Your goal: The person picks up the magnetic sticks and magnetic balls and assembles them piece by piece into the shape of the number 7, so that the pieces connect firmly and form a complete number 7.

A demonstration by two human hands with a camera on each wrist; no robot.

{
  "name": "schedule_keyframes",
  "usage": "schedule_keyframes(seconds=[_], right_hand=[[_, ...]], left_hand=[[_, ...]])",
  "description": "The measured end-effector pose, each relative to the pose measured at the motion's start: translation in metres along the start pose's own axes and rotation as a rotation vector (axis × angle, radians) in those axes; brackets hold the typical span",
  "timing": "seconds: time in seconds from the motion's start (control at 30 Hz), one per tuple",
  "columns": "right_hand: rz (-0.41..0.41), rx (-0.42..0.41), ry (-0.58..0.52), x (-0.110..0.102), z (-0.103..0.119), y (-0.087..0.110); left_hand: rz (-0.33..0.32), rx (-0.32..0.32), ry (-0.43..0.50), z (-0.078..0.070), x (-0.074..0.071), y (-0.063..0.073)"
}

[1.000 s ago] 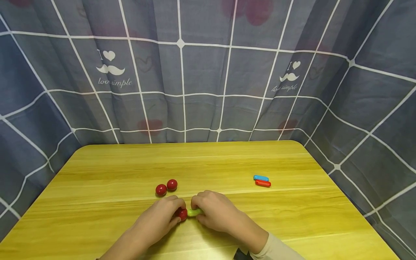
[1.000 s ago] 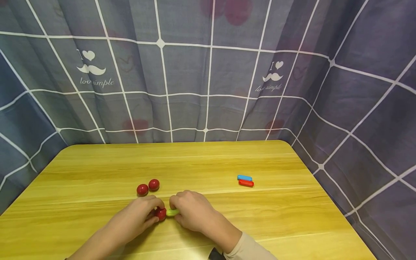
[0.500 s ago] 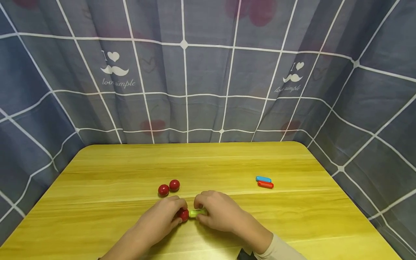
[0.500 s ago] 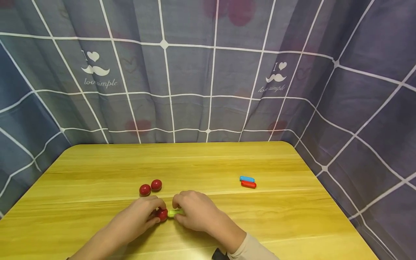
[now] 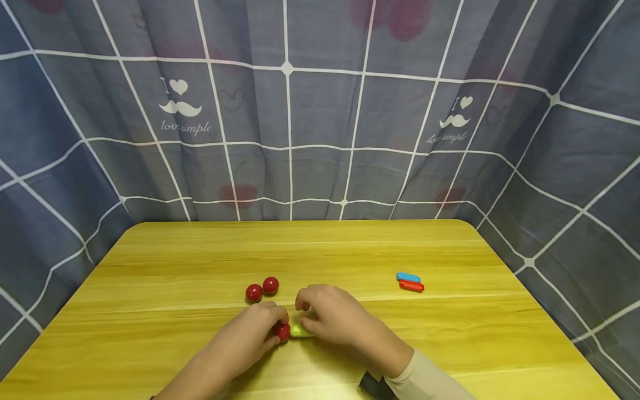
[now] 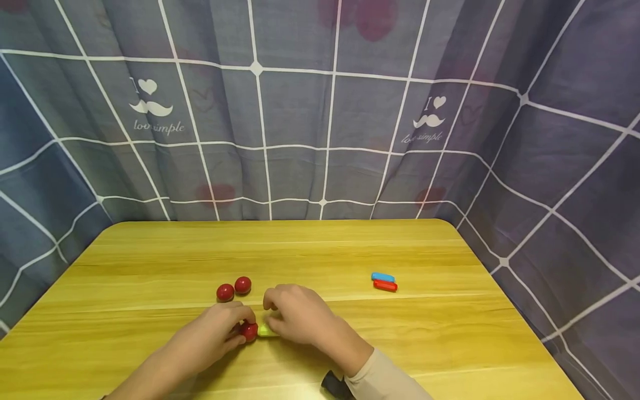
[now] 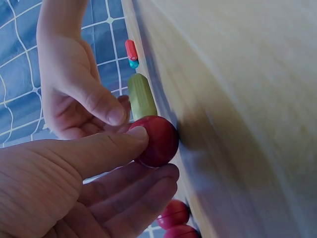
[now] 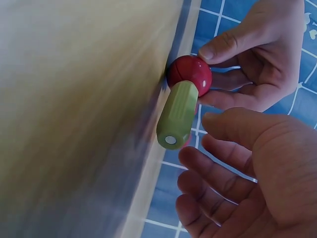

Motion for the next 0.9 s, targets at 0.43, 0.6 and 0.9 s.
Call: schedule_keyframes(seconds=[0.43, 0.6, 0.9], right_hand=[[-0.023, 0.021, 0.021, 0.001, -0.002, -0.022], [-0.031, 0.024, 0.018, 0.002, -0.001, -0.028], [-0.038, 0.020, 0.022, 0.005, 0.005, -0.041]], left_hand=[[0.009, -0.028, -0.006, -0.002, -0.002, -0.002], [-0.001, -0.026, 0.001, -0.001, -0.003, -0.002], [0.005, -0.019, 0.041, 0.001, -0.002, -0.001]])
Point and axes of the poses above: each hand's wrist, its own y-axis away from the middle knuckle, its own x-axis out of the palm, z = x × y, the point moved 2 cm from there along -y, towards the middle knuckle, and after that the axes turned 15 degrees about y, right-handed, at the moved point
